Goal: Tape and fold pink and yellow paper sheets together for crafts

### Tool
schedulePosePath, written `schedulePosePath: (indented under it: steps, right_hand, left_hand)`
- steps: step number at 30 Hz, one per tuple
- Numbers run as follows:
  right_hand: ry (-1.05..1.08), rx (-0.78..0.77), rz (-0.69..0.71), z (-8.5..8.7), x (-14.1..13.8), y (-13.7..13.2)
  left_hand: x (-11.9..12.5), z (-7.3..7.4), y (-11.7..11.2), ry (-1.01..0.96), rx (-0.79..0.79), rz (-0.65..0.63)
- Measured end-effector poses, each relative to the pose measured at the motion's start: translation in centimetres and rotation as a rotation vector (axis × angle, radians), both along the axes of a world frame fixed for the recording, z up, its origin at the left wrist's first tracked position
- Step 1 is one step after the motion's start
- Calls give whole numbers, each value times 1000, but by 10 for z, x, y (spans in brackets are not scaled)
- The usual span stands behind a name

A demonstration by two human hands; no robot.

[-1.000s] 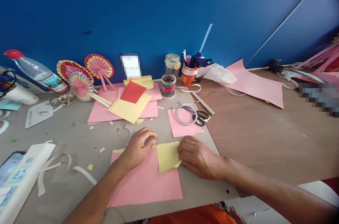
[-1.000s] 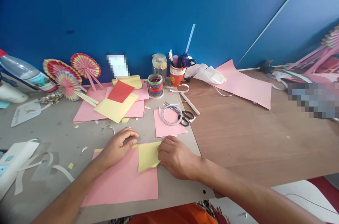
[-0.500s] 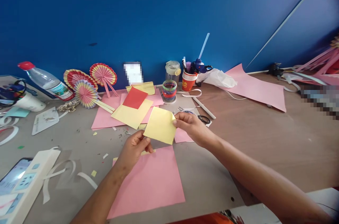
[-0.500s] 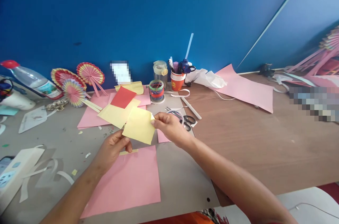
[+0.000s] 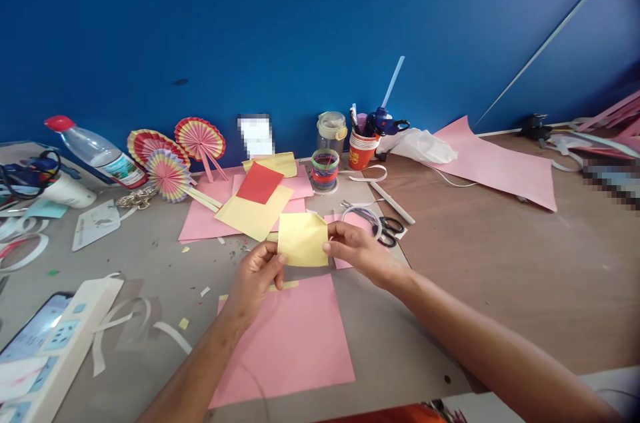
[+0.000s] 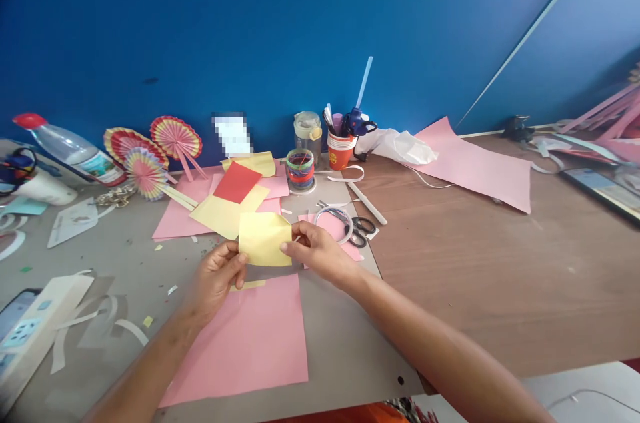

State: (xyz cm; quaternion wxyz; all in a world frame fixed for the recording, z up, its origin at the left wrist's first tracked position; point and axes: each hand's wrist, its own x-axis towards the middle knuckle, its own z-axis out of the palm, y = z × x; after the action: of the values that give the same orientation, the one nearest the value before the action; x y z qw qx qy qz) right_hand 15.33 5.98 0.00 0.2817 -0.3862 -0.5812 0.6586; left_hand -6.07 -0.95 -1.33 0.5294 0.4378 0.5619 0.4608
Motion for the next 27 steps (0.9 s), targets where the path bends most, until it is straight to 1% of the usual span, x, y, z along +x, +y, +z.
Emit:
schedulePosePath:
  steps: [2, 4, 6, 7, 8, 9, 11, 13, 15, 17, 19, 21, 22, 24, 27]
  right_hand:
    - [-50, -21, 0, 0, -1, -2]
    - [-66, -55, -31, -2, -3, -4]
    - [-66, -66, -67, -5, -6, -6]
    - [-76, -44, -94, -7, -7, -7]
    - [-97, 14, -127, -9, -8, -8]
    - [-118, 114, -166, -10, -9, -10]
    - [-128, 417, -241, -12, -9, -12]
    - [-109, 768, -281, -13, -9, -14]
    - [-100, 1060, -292, -11, -6, -16]
    - [-91, 1277, -288, -9, -4, -18]
    - [-65, 1411, -272, -6, -1, -19]
    - [-31, 1445, -249, -5, 0, -19]
    - [-15, 1425, -245, -5, 0, -20]
    - [4, 1336, -251, -7, 0, -20]
    - [6, 1200, -280, -11, -1, -21]
  left_hand:
    - [1, -2, 0, -27, 13, 28]
    - [3, -1, 0, -43, 16, 23]
    - [6, 1, 0, -15, 25, 10]
    - [7, 2, 1, 22, 45, 17]
    - [8, 2, 1, 75, 81, 40]
    - [8, 2, 1, 138, 129, 70]
    - [7, 0, 0, 259, 214, 120]
    - [5, -2, -2, 332, 226, 121]
    - [4, -2, -6, 329, 192, 84]
    - [5, 0, -9, 276, 186, 77]
    - [7, 4, -11, 214, 189, 106]
    - [11, 8, -13, 152, 187, 146]
    - [12, 10, -14, 125, 194, 157]
    - [14, 11, -14, 96, 241, 170]
    - [15, 8, -15, 103, 369, 179]
